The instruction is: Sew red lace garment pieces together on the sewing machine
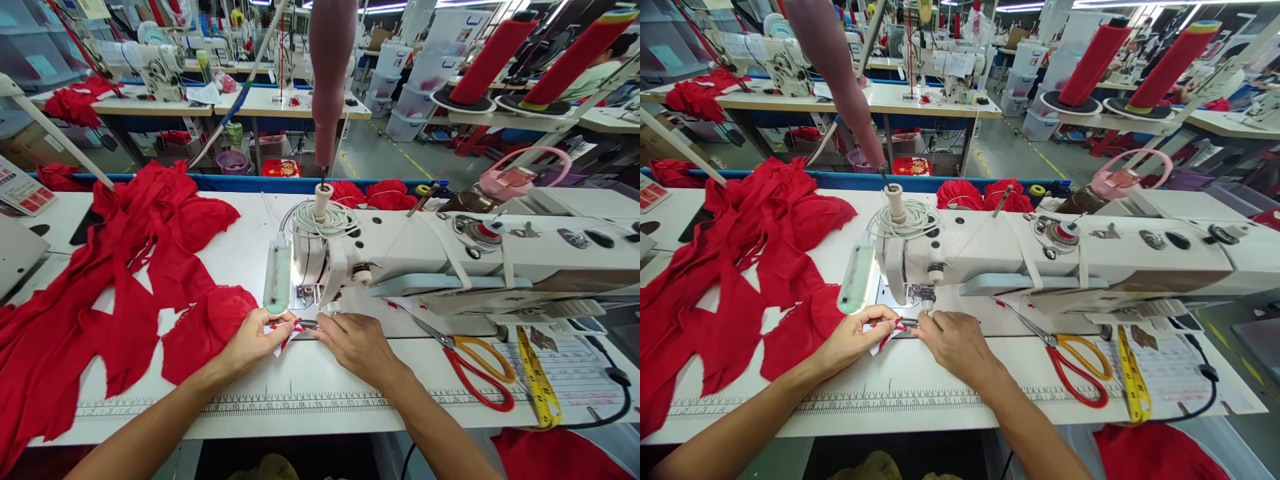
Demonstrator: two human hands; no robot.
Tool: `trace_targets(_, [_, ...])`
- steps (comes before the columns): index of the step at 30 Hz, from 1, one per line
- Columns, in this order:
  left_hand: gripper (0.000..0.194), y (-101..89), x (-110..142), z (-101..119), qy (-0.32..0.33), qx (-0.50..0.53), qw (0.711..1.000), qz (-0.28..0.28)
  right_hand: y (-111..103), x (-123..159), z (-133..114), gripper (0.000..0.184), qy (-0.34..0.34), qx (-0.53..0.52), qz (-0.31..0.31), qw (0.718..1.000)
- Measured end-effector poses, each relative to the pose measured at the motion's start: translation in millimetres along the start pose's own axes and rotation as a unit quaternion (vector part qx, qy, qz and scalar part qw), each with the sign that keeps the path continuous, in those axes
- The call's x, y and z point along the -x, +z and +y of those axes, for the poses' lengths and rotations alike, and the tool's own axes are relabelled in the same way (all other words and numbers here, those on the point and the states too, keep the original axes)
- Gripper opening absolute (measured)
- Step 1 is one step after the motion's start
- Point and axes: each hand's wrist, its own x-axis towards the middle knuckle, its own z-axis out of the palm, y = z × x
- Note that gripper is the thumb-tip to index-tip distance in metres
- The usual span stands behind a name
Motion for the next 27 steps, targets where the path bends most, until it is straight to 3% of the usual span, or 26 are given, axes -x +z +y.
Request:
trace_targets(5, [0.027, -2.4, 0, -6, 0.0, -0.028, 0.999, -0.023, -5, -1, 2, 0.035, -0.029, 0.012, 0.004, 0.999])
trace_targets(14, [0.029, -2.4, -1, -3, -0.009, -0.028, 0.999, -0.023, -5, 0, 3, 0.032, -0.022, 0.001, -0.016, 1.0])
trace_targets(17, [0.028, -1.5, -1, 1, -0.005, -0.008, 1.0, -0.009, -3, 1, 5, 0.034, -0.003, -0.026, -0.015, 1.0])
trace_targets(20, [0.03, -0.1, 0, 5, -0.018, 0.035, 0.999, 0.021, 0, 3, 5, 0.037, 0.066, -0.107, -0.009, 0.992])
trace_targets(22, [0.034, 1.3, 0, 5, -0.028, 0.066, 0.997, 0.032, 1, 3, 1, 0.036, 0.143, -0.202, -0.014, 0.969])
trace_targets(25, [0.037, 4.1, 0, 3, -0.037, 0.1, 0.994, 0.028, 3, 0, -8, 0.038, 0.256, -0.344, -0.018, 0.903])
trace_targets(27, [0.038, 6.5, 0, 1, -0.026, 0.111, 0.993, 0.019, 5, -4, -15, 0.039, 0.296, -0.401, -0.024, 0.867])
